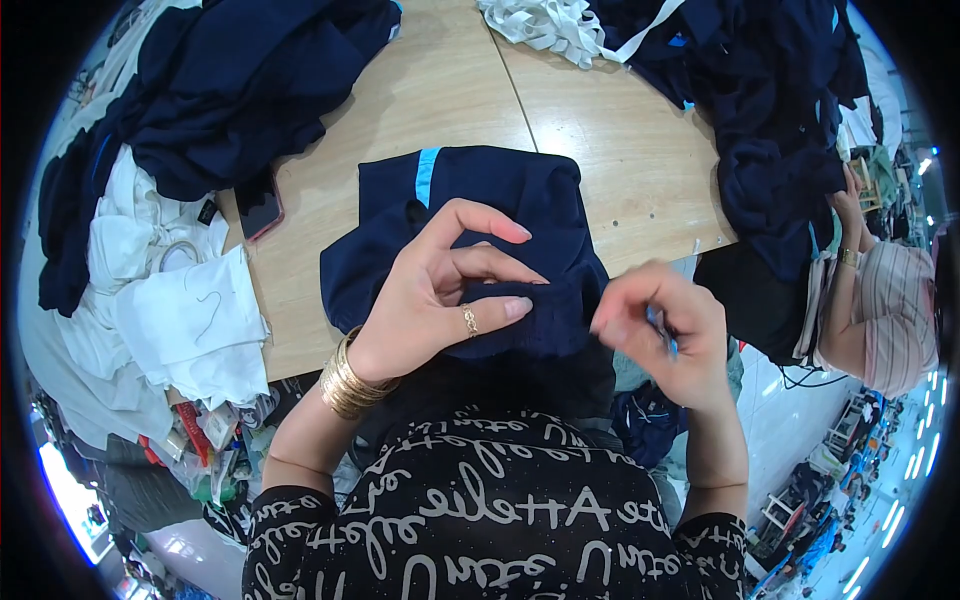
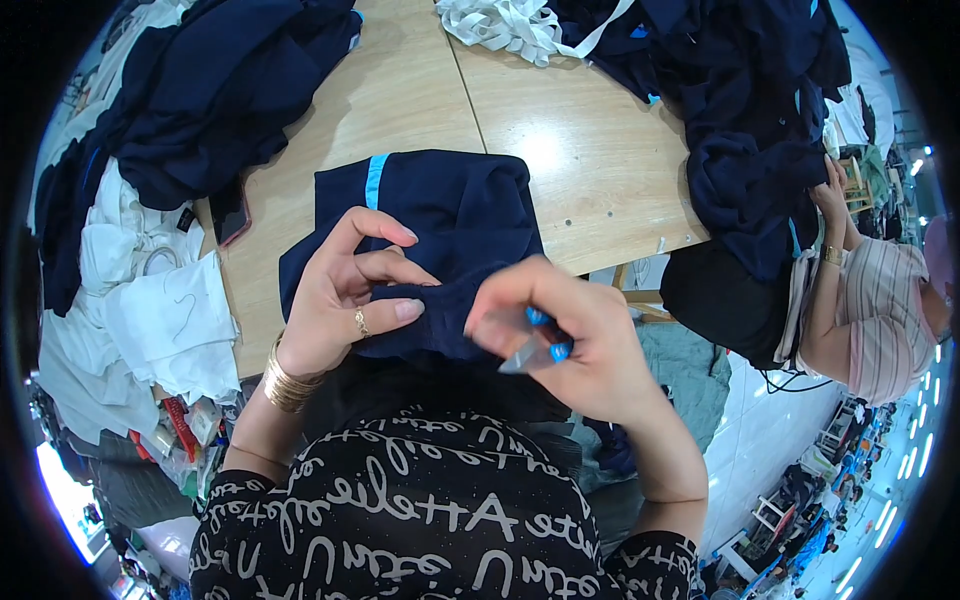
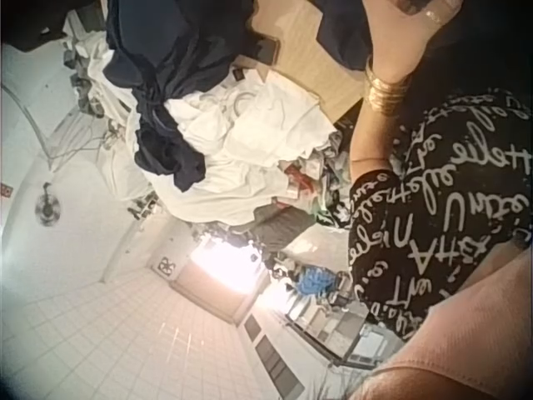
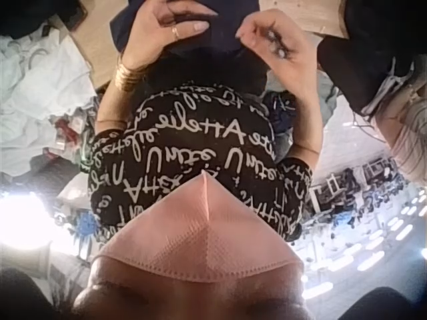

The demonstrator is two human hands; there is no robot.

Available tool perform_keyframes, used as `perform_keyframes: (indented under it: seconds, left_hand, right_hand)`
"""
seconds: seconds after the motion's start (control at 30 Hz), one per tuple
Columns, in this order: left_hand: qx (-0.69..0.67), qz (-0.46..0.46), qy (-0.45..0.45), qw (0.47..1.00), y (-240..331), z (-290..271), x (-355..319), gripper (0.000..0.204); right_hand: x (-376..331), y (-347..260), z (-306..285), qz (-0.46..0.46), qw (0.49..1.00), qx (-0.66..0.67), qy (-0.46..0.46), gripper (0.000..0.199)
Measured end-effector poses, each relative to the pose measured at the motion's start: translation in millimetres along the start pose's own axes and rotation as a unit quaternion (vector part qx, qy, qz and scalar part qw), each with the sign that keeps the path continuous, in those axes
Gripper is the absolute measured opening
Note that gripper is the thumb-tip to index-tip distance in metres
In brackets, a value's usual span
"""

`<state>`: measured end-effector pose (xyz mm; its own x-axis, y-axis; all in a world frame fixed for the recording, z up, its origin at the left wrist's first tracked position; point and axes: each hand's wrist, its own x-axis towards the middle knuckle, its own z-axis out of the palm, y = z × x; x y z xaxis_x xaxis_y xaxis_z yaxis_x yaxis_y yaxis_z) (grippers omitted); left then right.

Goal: Using thread snips to trim loose threads from navy blue garments in a factory setting.

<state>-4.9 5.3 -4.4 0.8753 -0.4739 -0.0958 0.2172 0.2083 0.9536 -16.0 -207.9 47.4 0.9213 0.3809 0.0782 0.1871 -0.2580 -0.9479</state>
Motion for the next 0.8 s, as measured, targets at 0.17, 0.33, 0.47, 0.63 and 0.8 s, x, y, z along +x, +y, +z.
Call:
perform_keyframes:
  seconds: [0.17, 0.33, 0.47, 0.63, 0.8]
  left_hand:
    - [-0.074, -0.001, 0.001, 0.997, -4, 0, 3, 0.044]
    - [-0.122, -0.040, 0.039, 0.991, 1, 7, 4, 0.045]
    - [-0.167, -0.072, 0.022, 0.983, 3, 9, 3, 0.042]
    - [-0.211, -0.072, 0.003, 0.975, 2, 2, 0, 0.035]
    - [-0.232, -0.082, -0.004, 0.969, 3, 2, 1, 0.032]
  right_hand:
    - [3, -2, -27, -0.029, 0.956, -0.025, -0.292, 0.005]
    - [8, -10, -2, -0.080, 0.982, -0.168, -0.036, 0.031]
    - [5, 10, 5, -0.215, 0.940, -0.266, -0.003, 0.025]
    - [3, -1, -12, -0.086, 0.961, -0.070, -0.253, 0.013]
    - [1, -11, -5, -0.076, 0.990, -0.113, -0.024, 0.018]
